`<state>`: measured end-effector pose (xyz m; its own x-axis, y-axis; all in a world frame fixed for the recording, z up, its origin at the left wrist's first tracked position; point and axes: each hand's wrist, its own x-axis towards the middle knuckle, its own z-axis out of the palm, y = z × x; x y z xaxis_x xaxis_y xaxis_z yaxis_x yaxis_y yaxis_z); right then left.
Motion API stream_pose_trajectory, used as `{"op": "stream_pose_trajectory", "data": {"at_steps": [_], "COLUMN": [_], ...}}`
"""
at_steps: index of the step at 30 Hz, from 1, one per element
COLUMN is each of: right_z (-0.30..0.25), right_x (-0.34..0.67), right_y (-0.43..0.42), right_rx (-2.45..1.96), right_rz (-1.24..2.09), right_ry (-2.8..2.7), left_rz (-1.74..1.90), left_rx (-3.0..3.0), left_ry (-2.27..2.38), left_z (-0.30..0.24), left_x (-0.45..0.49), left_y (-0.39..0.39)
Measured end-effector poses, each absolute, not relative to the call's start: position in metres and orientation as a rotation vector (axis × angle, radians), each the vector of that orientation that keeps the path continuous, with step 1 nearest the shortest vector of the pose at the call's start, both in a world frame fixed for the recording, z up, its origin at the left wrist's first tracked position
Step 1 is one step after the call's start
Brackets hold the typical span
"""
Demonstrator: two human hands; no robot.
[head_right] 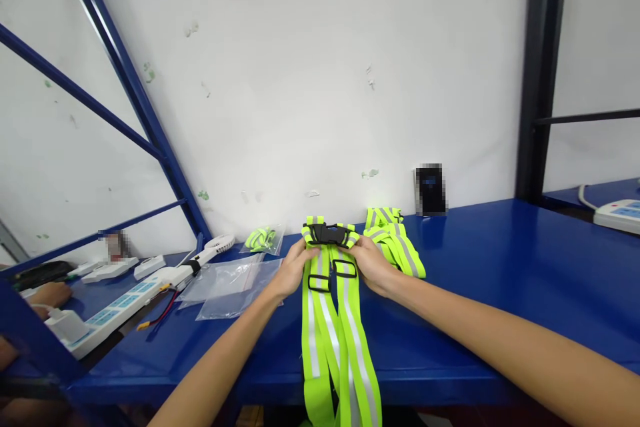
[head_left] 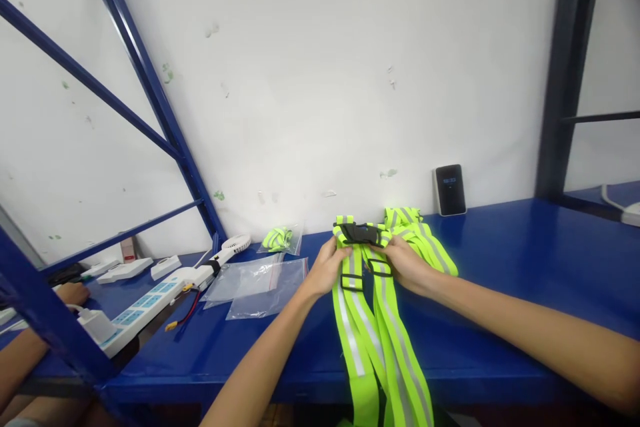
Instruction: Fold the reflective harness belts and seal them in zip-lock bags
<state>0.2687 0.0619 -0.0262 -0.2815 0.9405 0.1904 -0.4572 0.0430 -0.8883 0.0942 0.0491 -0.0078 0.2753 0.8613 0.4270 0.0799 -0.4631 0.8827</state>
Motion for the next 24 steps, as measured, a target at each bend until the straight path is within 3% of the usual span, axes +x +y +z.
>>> {"op": "stream_pose_trajectory", "data": {"at_steps": [13, 24], "right_z": [-0.035, -0.025], "right_x": [0.267, 0.270], "right_y": [0.057, 0.054], "right_rx": [-0.725, -0.771], "right_rz": [1.412, 1.215], "right_ry": [-1.284, -1.373], "left_rz": [1.362, 1.354], "left_rx": [1.394, 1.427], "left_ry": [0.871, 0.942], "left_z": [-0.043, -0.031], "left_x": [0.095, 0.109], "left_y": [0.065, 0.045]}}
